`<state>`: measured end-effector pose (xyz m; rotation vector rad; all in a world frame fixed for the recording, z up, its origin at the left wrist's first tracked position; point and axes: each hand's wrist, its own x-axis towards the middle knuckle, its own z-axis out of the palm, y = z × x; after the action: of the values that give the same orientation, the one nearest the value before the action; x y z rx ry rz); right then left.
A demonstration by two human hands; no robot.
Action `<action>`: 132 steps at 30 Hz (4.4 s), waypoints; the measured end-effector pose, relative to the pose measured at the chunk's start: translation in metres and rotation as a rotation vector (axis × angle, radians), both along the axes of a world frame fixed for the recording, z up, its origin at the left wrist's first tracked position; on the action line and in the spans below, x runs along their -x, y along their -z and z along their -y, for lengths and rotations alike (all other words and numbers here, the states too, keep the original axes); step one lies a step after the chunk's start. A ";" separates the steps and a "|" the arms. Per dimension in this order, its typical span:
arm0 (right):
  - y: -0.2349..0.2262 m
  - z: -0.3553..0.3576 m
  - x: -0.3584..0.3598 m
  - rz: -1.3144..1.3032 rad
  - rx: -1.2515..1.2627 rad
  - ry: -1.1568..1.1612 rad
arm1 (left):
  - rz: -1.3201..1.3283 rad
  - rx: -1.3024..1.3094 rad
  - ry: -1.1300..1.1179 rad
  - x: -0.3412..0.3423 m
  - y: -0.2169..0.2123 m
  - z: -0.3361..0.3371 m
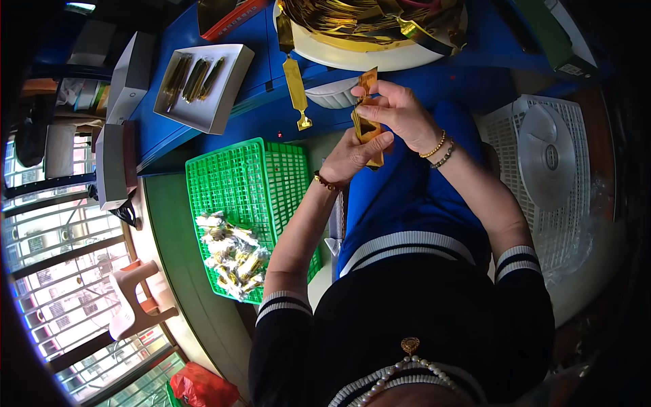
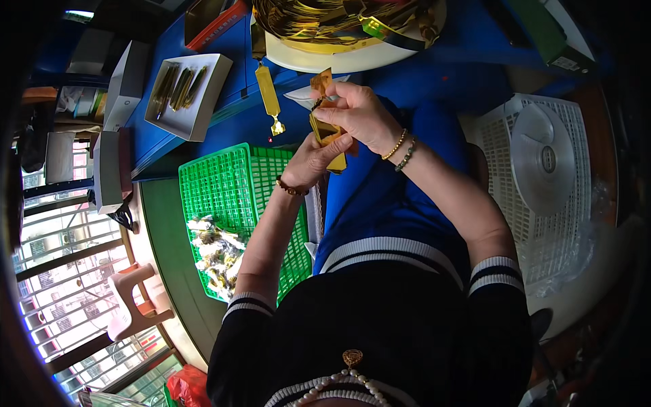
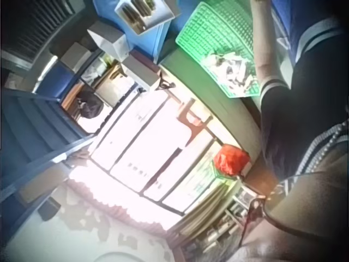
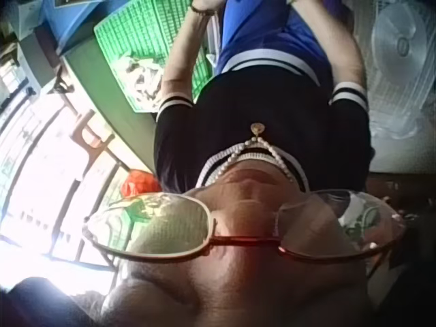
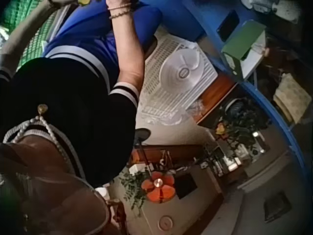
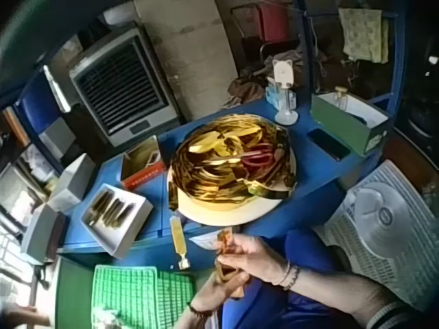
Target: Cutting gold ribbons and arranging gold-colored decorative plates into boxes.
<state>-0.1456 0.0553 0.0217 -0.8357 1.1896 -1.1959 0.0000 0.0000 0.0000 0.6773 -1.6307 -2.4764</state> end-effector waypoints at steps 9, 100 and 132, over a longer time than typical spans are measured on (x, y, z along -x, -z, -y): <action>0.015 0.002 -0.015 -0.898 0.620 0.354 | 0.082 -0.034 -0.384 -0.002 -0.011 -0.013; -0.005 -0.012 0.007 -0.705 0.498 -0.433 | 0.033 0.130 0.343 -0.031 -0.002 0.032; 0.064 -0.029 -0.045 -0.157 0.206 0.074 | -0.042 -0.096 -0.764 0.003 0.012 -0.002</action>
<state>-0.1006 0.0847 -0.0427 -1.0635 1.2467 -1.3486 -0.0027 0.0022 -0.0120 1.0140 -0.9694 -1.9804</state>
